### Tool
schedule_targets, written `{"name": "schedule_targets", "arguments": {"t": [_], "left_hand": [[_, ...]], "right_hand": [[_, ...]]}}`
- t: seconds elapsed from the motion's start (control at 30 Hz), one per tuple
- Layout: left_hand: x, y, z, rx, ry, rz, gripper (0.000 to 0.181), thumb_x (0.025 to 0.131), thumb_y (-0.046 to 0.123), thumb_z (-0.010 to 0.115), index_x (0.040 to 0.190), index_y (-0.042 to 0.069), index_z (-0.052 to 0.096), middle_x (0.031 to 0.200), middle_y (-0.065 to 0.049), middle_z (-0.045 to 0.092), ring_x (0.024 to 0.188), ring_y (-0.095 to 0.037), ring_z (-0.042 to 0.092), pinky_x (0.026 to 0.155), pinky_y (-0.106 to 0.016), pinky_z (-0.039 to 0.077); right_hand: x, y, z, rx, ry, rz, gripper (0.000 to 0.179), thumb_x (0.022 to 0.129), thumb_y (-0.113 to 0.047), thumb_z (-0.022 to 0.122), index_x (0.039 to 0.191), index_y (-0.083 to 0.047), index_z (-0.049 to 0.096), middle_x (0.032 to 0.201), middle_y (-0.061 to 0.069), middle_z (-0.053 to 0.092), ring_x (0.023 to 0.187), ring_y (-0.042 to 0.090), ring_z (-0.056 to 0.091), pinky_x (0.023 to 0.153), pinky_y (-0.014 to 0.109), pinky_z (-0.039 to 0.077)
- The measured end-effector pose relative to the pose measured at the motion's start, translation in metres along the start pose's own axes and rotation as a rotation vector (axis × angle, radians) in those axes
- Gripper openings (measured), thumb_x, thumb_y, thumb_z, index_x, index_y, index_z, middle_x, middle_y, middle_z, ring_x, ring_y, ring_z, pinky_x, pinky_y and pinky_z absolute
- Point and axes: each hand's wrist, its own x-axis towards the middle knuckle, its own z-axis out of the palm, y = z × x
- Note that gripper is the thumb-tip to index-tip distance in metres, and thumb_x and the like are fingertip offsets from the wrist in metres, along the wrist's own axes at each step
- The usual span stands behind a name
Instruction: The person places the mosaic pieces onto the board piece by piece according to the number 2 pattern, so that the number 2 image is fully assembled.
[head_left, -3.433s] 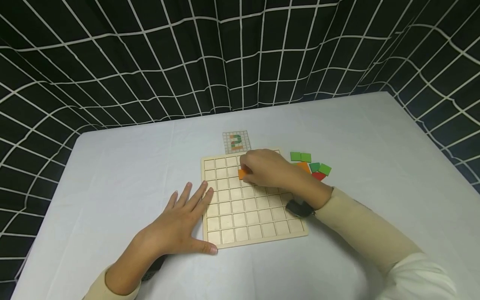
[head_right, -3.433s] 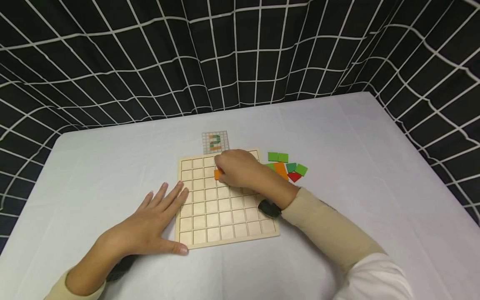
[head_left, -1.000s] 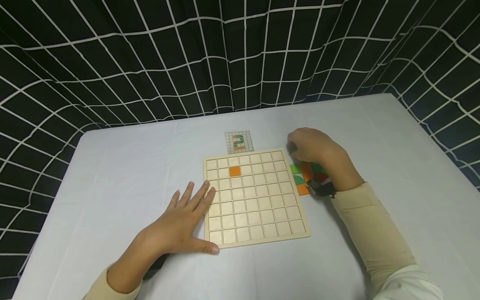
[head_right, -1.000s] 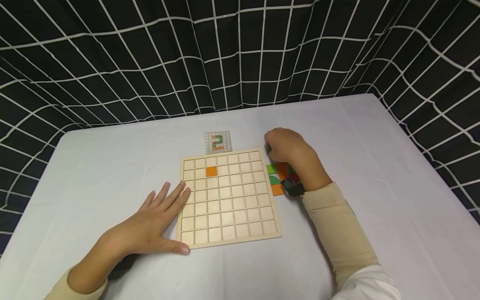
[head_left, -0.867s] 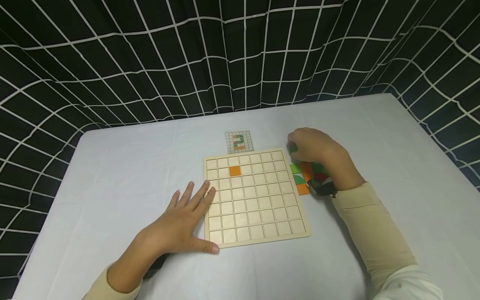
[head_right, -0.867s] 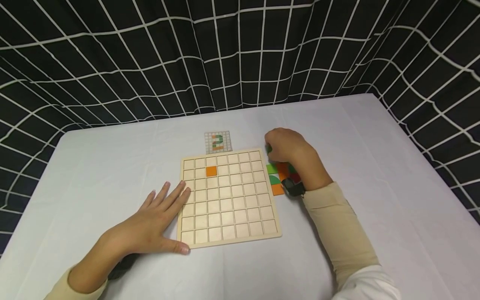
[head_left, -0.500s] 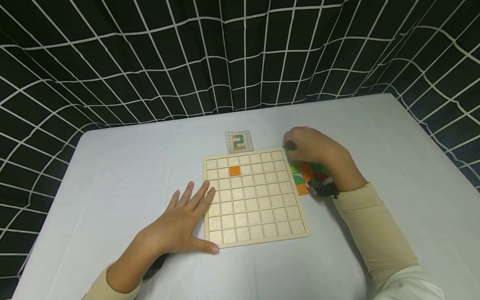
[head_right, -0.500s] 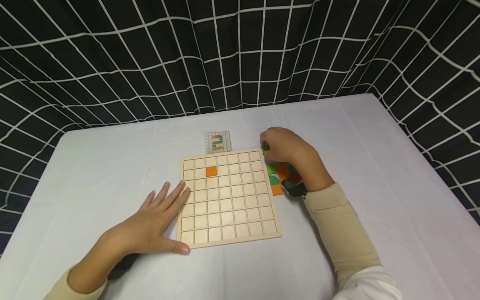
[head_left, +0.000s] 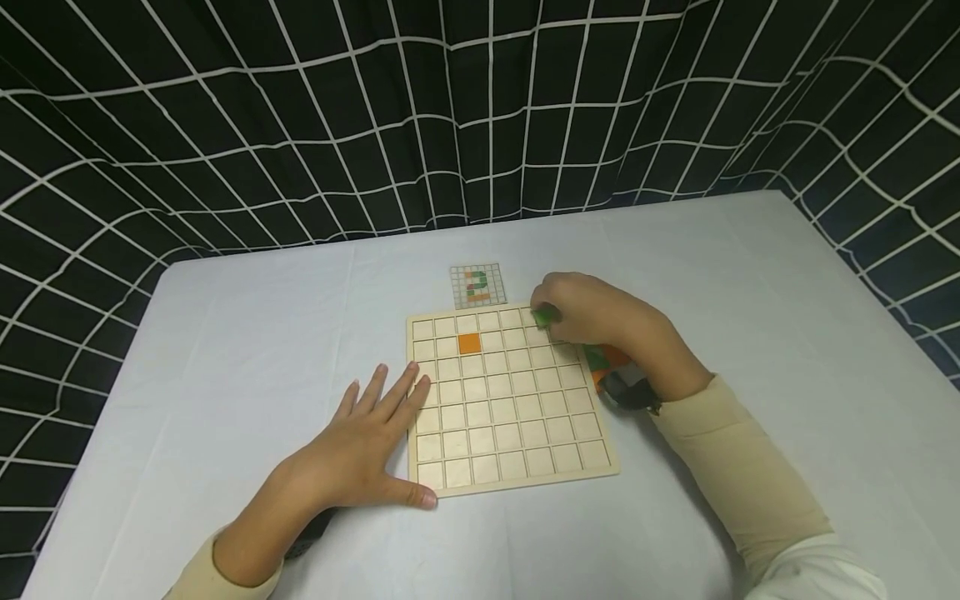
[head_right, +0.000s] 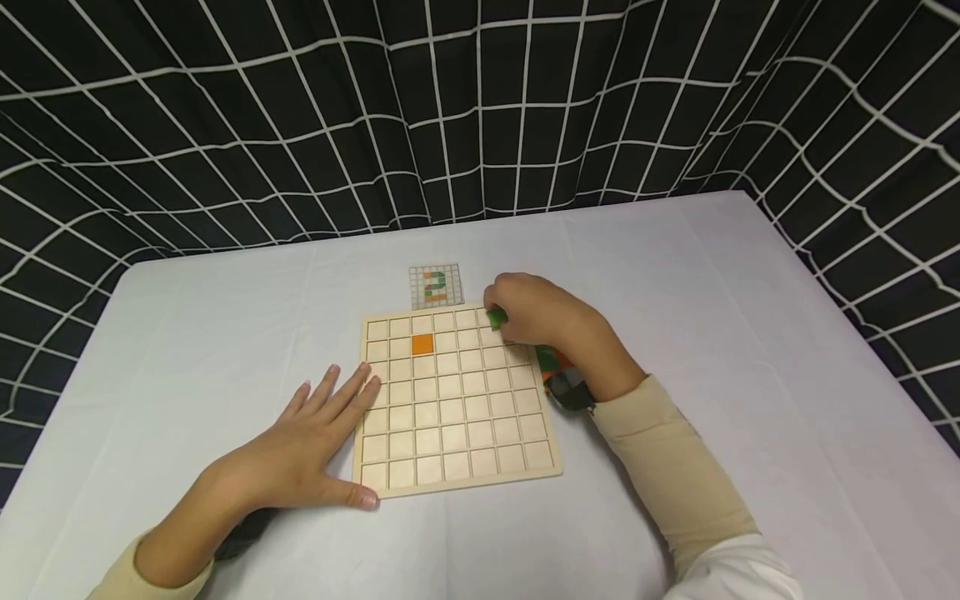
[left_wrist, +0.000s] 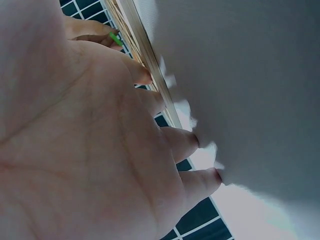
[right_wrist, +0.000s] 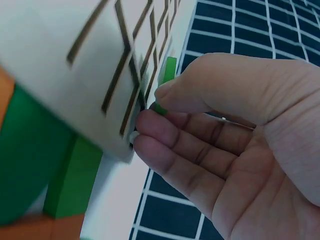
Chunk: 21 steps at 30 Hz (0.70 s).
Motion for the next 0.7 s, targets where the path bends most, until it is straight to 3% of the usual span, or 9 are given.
{"name": "schedule_targets", "arguments": {"t": [0.43, 0.7], "left_hand": [[-0.003, 0.0, -0.002, -0.008, 0.007, 0.005, 0.13, 0.068, 0.084, 0.065, 0.162, 0.011, 0.012, 0.168, -0.009, 0.001, 0.15, -0.043, -0.003, 0.114, -0.068, 0.005], [-0.004, 0.0, -0.002, -0.014, 0.007, 0.012, 0.129, 0.069, 0.084, 0.064, 0.162, 0.011, 0.012, 0.168, -0.009, 0.0, 0.15, -0.043, -0.003, 0.113, -0.068, 0.005]], "right_hand": [[0.002, -0.027, 0.015, -0.047, 0.036, -0.178, 0.025, 0.082, 0.006, 0.069, 0.104, -0.005, 0.074, 0.099, 0.003, 0.066, 0.09, 0.017, 0.06, 0.084, 0.035, 0.052], [0.006, -0.032, 0.025, -0.08, 0.062, -0.273, 0.018, 0.082, 0.004, 0.072, 0.097, -0.005, 0.072, 0.094, 0.002, 0.066, 0.086, 0.017, 0.061, 0.08, 0.034, 0.052]]}}
